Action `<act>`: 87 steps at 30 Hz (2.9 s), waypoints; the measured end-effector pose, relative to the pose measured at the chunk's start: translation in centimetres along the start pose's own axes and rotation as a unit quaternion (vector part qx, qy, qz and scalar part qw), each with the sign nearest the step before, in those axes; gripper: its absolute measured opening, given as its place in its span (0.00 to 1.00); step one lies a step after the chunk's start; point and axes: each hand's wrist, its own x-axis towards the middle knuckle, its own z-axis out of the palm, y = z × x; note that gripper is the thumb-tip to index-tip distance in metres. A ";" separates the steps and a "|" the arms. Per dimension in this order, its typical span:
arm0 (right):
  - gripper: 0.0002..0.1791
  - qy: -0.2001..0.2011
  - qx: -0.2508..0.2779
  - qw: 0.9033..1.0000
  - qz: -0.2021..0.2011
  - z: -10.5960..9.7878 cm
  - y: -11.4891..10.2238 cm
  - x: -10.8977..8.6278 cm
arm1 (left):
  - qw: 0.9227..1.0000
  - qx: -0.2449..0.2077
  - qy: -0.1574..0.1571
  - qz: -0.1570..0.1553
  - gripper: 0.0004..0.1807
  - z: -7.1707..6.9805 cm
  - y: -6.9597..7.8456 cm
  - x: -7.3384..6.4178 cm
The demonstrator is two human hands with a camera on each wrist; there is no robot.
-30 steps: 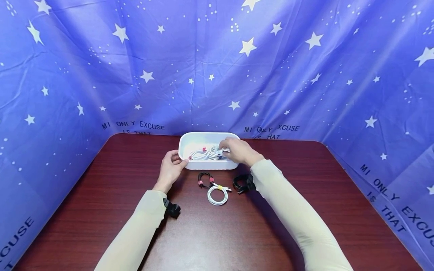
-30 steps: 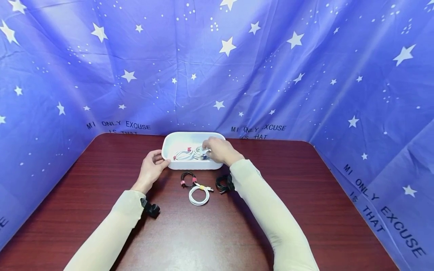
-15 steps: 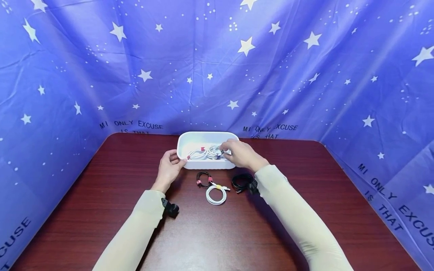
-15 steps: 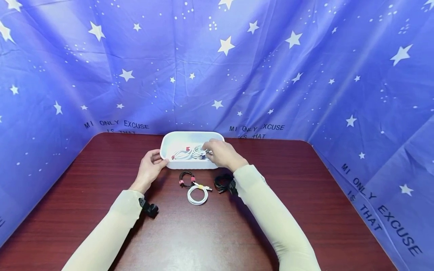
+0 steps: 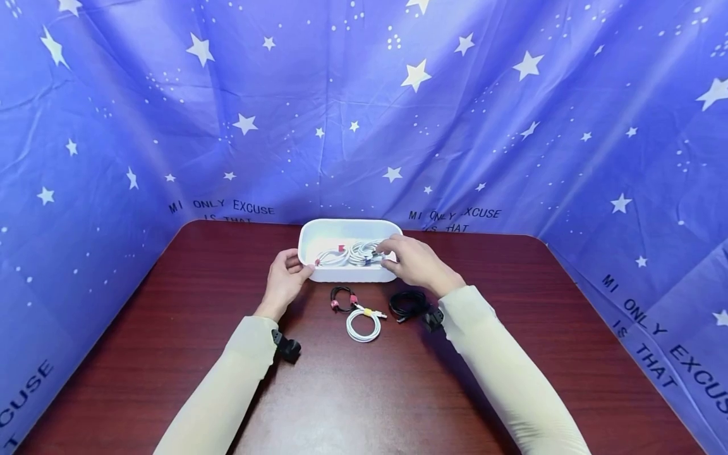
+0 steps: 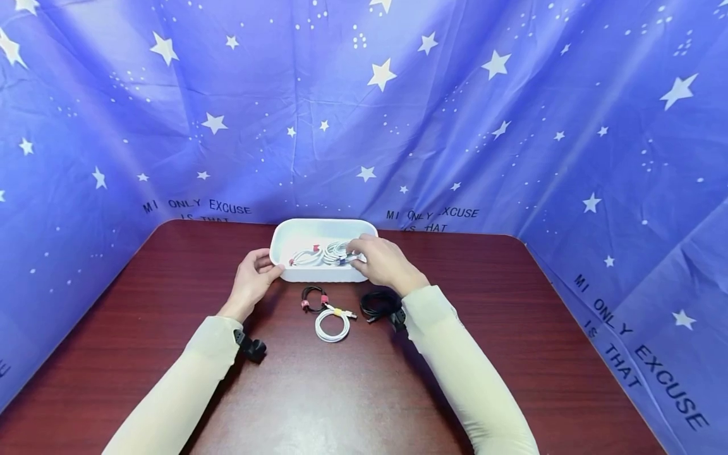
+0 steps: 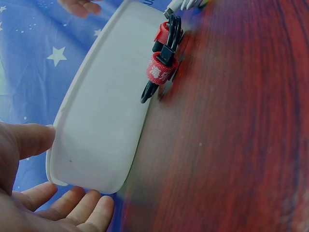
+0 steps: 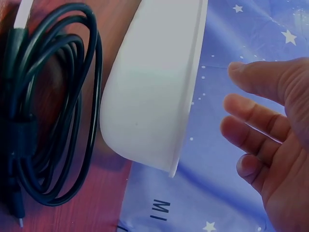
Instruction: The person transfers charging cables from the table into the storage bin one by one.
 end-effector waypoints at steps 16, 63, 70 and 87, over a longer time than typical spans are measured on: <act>0.13 0.035 0.014 0.999 0.004 0.3 0.0 -2.4 | 1.000 0.003 -0.003 -0.005 0.31 -0.1 0.2 -0.2; 0.10 0.004 0.002 1.000 0.017 0.4 0.4 -6.7 | 1.000 0.004 -0.004 -0.002 0.31 0.1 0.3 -0.4; 0.10 -0.007 -0.015 1.000 0.019 0.2 0.4 -6.7 | 1.000 0.006 -0.005 -0.003 0.31 -0.1 0.3 -0.4; 0.09 -0.046 -0.014 0.999 0.016 0.5 0.2 -6.9 | 1.000 0.001 -0.007 -0.005 0.30 -0.1 0.3 -0.3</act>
